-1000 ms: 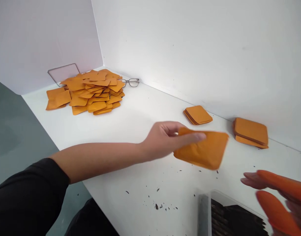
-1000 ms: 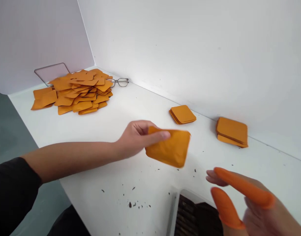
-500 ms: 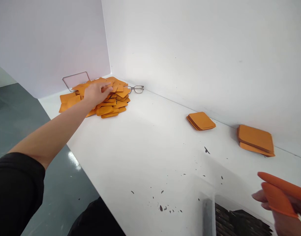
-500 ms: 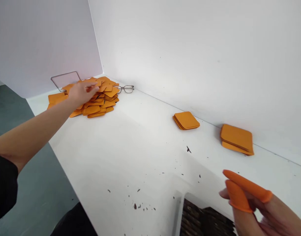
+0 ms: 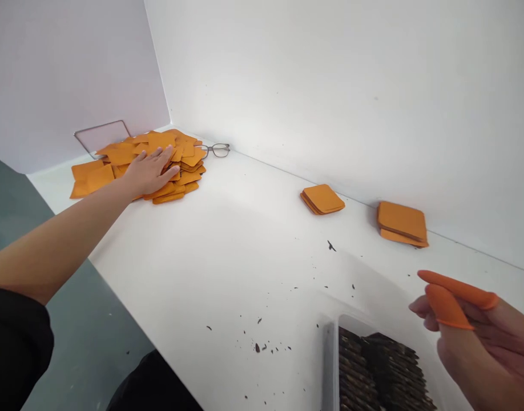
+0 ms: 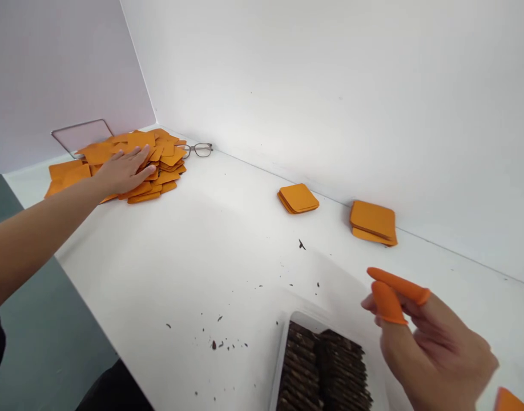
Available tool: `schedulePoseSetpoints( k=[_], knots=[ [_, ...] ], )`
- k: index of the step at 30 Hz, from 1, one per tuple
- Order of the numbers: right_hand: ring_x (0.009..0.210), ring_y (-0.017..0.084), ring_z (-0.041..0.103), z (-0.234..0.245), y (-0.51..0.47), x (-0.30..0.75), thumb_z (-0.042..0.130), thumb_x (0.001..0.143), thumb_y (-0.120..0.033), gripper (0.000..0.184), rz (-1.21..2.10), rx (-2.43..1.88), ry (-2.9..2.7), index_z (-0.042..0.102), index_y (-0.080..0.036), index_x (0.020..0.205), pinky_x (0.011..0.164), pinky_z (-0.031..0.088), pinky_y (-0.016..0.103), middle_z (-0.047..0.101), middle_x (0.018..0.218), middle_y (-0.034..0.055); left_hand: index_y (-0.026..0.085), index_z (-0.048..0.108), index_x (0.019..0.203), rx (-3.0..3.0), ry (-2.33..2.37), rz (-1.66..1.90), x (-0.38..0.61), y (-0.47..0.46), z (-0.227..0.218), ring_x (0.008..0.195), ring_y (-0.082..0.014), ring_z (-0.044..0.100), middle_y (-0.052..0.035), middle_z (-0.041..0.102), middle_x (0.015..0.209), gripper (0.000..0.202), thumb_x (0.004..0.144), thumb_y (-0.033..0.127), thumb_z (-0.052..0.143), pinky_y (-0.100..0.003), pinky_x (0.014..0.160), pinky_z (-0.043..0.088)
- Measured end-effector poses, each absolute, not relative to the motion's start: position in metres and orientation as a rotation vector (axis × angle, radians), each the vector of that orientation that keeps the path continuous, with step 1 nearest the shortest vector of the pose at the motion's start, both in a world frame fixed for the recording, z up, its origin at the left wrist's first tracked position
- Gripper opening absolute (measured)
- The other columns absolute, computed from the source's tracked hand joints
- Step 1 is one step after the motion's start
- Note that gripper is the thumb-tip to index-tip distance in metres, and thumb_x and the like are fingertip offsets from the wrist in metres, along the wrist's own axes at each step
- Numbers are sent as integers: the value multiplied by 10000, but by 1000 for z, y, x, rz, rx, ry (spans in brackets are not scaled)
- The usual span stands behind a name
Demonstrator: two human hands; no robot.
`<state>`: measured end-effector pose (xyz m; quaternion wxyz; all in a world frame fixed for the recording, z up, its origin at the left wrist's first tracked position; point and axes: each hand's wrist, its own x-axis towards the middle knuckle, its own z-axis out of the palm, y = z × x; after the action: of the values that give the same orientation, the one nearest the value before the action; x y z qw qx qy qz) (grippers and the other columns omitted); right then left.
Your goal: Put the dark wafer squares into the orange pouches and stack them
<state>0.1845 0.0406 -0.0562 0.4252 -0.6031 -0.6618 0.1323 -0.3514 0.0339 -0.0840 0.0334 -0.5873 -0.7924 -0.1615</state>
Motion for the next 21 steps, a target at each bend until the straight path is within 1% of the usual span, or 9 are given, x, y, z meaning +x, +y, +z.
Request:
schedulePoseSetpoints(
  k=[4,7,8,9,12,15,17,19,21],
  knots=[
    [645,197,511,-65,57,190,621,871,-488,263,406,-1556,-1497,755,-313,1014,716,459,442,630,742,42,180,93,1640,-1785,-2328,-562,-338,38,-84,1593,-391,138,-39,235,1706,895,960,749,219,-655,1299,21],
    [615,182,521,-77,72,200,610,878,-506,359,458,-1574,-1491,758,-263,1097,663,478,394,651,719,57,181,68,1643,-1852,-2192,-643,-304,43,-83,1613,-361,54,-19,106,1734,869,980,695,294,-614,1319,-11],
    [604,177,528,-79,75,203,604,881,-510,388,465,-1576,-1494,753,-246,1124,647,489,373,654,711,59,180,95,1641,-1905,-2130,-680,-286,45,-84,1614,-346,65,-15,109,1733,859,981,678,328,-583,1330,19],
    [594,171,537,-81,76,204,595,886,-506,403,461,-1581,-1500,749,-233,1140,636,498,352,655,703,58,138,176,1627,-1986,-2031,-781,-266,48,-85,1609,-349,110,-67,152,1725,846,980,641,387,-573,1328,68],
    [588,157,543,-81,74,204,591,880,-448,381,407,-1613,-1549,748,-231,1152,577,472,303,651,696,44,163,383,1548,-2310,-1822,-895,-192,61,-92,1539,-254,354,-102,360,1652,675,993,541,443,-443,1290,274],
    [603,152,534,-82,70,204,603,866,-409,380,335,-1635,-1585,748,-236,1171,529,408,283,636,686,32,242,378,1548,-2473,-1747,-901,-118,89,-99,1517,-176,389,-26,414,1631,649,991,566,453,-346,1271,312],
    [619,157,538,-84,69,207,636,843,-439,382,298,-1630,-1590,762,-227,1135,546,405,290,627,672,30,203,320,1572,-2467,-1820,-918,-78,115,-102,1544,-218,343,-69,342,1665,728,992,634,406,-404,1264,329],
    [629,157,537,-87,70,210,688,810,-497,389,278,-1617,-1587,771,-227,1078,574,418,298,622,680,25,159,231,1605,-2429,-1963,-909,-49,142,-103,1588,-310,227,-134,183,1709,951,912,782,422,-505,1259,315],
    [621,147,518,-89,72,212,727,786,-536,387,279,-1610,-1586,773,-234,1024,587,425,296,611,687,16,164,166,1625,-2408,-2120,-850,-32,164,-103,1602,-341,154,-139,110,1721,1087,834,811,534,-514,1273,274]
  ],
)
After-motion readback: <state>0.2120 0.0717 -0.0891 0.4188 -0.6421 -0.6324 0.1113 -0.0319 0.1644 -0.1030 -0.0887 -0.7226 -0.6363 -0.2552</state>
